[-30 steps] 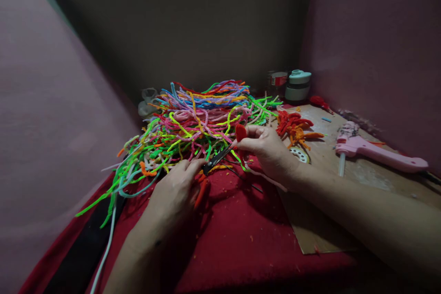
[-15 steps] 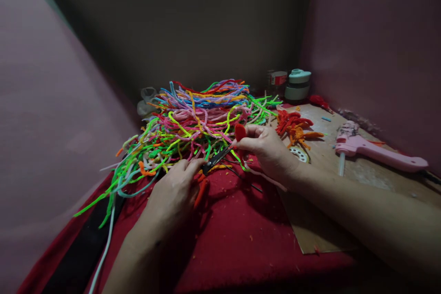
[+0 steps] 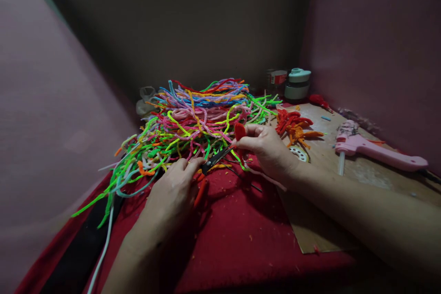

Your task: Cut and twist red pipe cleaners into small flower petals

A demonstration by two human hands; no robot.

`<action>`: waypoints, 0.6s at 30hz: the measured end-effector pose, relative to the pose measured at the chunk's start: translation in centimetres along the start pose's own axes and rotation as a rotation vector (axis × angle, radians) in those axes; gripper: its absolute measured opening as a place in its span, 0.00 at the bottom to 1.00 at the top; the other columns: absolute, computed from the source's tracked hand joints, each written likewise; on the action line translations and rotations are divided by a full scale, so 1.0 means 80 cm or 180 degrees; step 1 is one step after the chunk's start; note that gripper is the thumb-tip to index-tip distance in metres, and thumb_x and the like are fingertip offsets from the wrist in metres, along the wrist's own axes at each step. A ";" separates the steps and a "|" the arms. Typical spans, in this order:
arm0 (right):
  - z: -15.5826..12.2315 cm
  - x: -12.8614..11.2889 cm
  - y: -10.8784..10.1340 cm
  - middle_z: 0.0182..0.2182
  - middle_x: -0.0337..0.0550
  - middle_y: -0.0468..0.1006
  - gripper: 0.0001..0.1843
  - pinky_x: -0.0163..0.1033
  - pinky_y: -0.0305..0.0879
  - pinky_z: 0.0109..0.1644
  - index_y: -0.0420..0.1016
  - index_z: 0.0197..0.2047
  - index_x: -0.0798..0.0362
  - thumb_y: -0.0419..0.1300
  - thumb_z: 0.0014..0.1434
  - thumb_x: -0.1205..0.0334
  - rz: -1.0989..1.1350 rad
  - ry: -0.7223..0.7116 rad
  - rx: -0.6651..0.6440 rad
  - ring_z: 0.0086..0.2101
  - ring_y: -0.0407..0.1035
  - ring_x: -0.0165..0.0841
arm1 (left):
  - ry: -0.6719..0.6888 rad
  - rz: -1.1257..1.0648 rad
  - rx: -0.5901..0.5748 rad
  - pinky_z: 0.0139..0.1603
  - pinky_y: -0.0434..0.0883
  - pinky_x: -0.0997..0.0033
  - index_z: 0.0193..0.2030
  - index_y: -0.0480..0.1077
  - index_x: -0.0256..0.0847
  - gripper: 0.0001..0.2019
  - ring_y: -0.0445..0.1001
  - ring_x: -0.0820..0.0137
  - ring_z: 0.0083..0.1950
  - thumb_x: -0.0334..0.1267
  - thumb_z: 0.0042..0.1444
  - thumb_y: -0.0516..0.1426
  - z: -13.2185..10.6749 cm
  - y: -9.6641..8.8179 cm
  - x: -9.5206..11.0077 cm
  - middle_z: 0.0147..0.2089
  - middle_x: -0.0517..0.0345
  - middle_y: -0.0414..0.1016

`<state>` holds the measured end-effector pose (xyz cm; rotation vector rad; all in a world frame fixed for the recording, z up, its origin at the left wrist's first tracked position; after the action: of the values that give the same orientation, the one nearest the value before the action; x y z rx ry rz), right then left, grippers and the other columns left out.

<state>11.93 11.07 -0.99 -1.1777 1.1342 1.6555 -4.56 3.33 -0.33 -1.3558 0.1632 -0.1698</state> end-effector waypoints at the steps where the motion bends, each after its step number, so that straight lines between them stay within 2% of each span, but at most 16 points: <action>1: 0.000 0.000 0.000 0.18 0.34 0.63 0.04 0.35 0.51 0.25 0.65 0.21 0.56 0.59 0.41 0.70 0.0011 0.0012 -0.0002 0.20 0.54 0.24 | 0.0018 0.0011 -0.0001 0.42 0.68 0.64 0.57 0.62 0.40 0.20 0.68 0.63 0.42 0.36 0.59 0.44 0.000 0.001 0.000 0.44 0.49 0.66; 10: 0.001 0.005 0.000 0.19 0.35 0.65 0.03 0.34 0.54 0.25 0.67 0.22 0.56 0.58 0.41 0.70 0.0170 0.0141 -0.0011 0.20 0.56 0.24 | 0.0023 0.0295 0.0043 0.39 0.66 0.67 0.57 0.61 0.41 0.19 0.67 0.63 0.41 0.33 0.58 0.47 0.000 0.003 -0.001 0.40 0.51 0.64; 18: 0.003 0.015 -0.001 0.17 0.35 0.65 0.03 0.34 0.51 0.23 0.67 0.21 0.55 0.59 0.40 0.70 0.0271 0.0261 -0.0021 0.19 0.57 0.25 | 0.0036 0.0515 0.0127 0.35 0.65 0.69 0.57 0.61 0.42 0.20 0.68 0.65 0.39 0.30 0.58 0.45 0.001 0.004 -0.002 0.40 0.51 0.65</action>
<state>11.63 11.44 -2.11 -1.2261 1.2462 1.6891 -4.70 3.50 -0.61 -1.2961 0.2765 -0.0445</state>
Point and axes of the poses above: each hand's wrist, its own z-axis towards the middle knuckle, its own y-axis out of the palm, x = y × z, the point moved 7 cm from there along z, towards the middle knuckle
